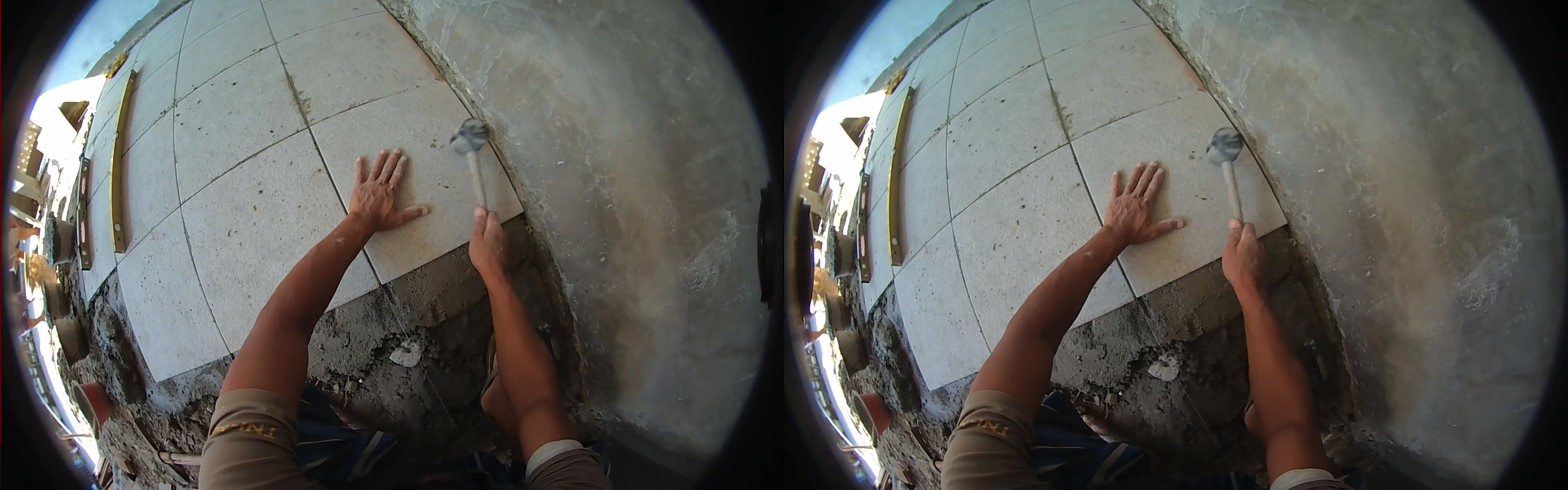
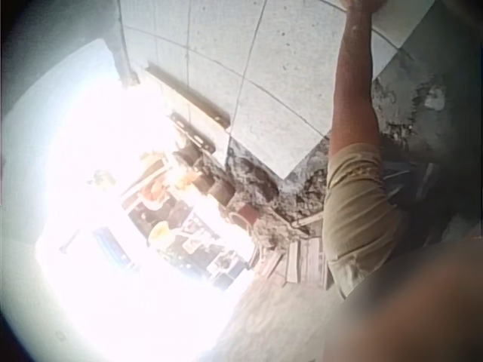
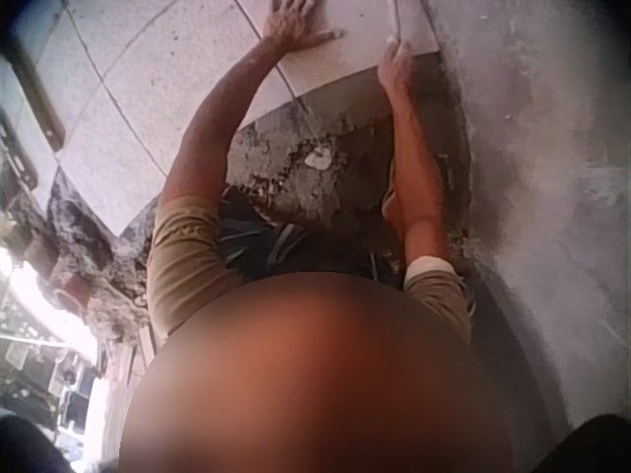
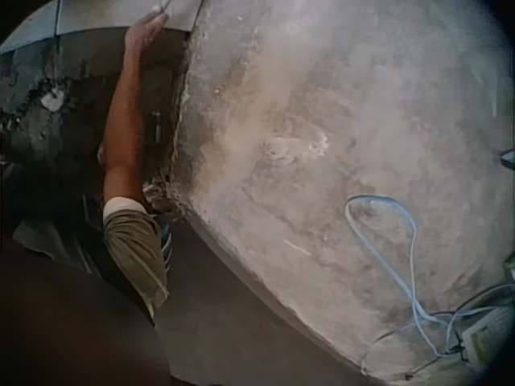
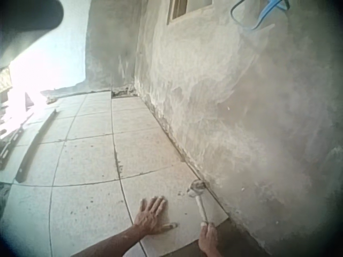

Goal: Laying and leveling tiles on a prepared floor surface.

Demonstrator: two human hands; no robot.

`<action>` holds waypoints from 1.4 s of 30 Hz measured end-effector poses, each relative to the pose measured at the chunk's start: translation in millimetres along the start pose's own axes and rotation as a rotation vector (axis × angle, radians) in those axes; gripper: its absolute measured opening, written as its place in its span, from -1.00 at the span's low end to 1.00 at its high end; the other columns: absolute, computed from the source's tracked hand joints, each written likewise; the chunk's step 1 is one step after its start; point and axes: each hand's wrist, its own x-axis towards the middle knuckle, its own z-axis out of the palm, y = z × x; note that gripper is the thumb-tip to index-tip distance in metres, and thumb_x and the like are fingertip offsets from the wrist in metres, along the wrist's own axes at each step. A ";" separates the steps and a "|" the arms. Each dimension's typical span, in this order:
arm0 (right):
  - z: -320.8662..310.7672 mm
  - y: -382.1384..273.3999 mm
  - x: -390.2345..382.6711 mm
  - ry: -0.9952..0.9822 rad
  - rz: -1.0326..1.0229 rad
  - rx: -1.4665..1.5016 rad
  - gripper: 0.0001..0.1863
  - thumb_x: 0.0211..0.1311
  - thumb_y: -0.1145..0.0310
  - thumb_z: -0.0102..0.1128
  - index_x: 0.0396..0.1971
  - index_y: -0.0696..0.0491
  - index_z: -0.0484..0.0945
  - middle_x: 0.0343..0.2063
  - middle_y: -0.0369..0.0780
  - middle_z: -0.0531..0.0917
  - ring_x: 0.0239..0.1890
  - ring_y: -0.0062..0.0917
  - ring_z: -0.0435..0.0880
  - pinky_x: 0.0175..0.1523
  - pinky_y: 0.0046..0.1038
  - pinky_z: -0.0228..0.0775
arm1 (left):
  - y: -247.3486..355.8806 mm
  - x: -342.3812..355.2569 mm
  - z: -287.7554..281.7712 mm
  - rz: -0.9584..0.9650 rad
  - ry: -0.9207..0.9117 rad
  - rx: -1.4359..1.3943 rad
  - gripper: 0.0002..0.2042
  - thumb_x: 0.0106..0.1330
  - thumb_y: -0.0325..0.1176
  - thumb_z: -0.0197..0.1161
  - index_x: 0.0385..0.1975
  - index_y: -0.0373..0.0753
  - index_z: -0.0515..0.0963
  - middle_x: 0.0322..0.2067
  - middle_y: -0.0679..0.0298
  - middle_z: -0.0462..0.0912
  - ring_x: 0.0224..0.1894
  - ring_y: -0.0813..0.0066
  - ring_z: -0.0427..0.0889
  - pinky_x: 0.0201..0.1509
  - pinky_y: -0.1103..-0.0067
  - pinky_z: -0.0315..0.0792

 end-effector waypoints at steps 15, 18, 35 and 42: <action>-5.6 29.0 -21.7 -0.058 0.003 -0.054 -0.43 0.58 -0.01 -0.18 -0.11 0.29 0.50 -0.26 0.20 0.63 -0.11 0.18 0.61 -0.05 -0.08 0.43 | -3.5 -0.7 10.0 0.013 0.052 0.007 0.20 0.07 0.69 -0.14 0.56 -0.15 -0.08 0.58 0.24 -0.12 0.62 0.25 -0.22 0.60 0.01 -0.41; -17.2 16.3 -22.9 0.002 -0.043 0.092 -0.45 0.58 0.01 -0.20 -0.09 0.28 0.48 -0.28 0.20 0.63 -0.13 0.19 0.59 -0.08 -0.05 0.41 | -7.6 0.6 7.2 0.035 0.078 0.000 0.19 0.08 0.69 -0.14 0.56 -0.14 -0.07 0.58 0.26 -0.12 0.62 0.26 -0.22 0.60 0.01 -0.40; -22.7 20.9 -98.7 -0.057 0.054 -0.012 -0.56 0.57 0.08 -0.18 -0.17 0.20 0.48 -0.46 0.05 0.61 -0.36 0.00 0.63 -0.28 -0.16 0.42 | -7.0 -1.7 15.6 0.039 0.084 0.030 0.18 0.10 0.68 -0.14 0.56 -0.15 -0.07 0.58 0.24 -0.11 0.62 0.23 -0.22 0.61 0.00 -0.38; -24.9 34.4 -105.9 0.064 0.027 0.119 -0.56 0.58 0.04 -0.15 -0.19 0.17 0.46 -0.50 -0.20 0.50 -0.48 -0.40 0.49 -0.38 -0.37 0.32 | -9.4 -2.2 12.9 0.040 0.089 0.039 0.17 0.09 0.69 -0.17 0.57 -0.11 -0.07 0.58 0.28 -0.12 0.62 0.26 -0.23 0.60 -0.01 -0.40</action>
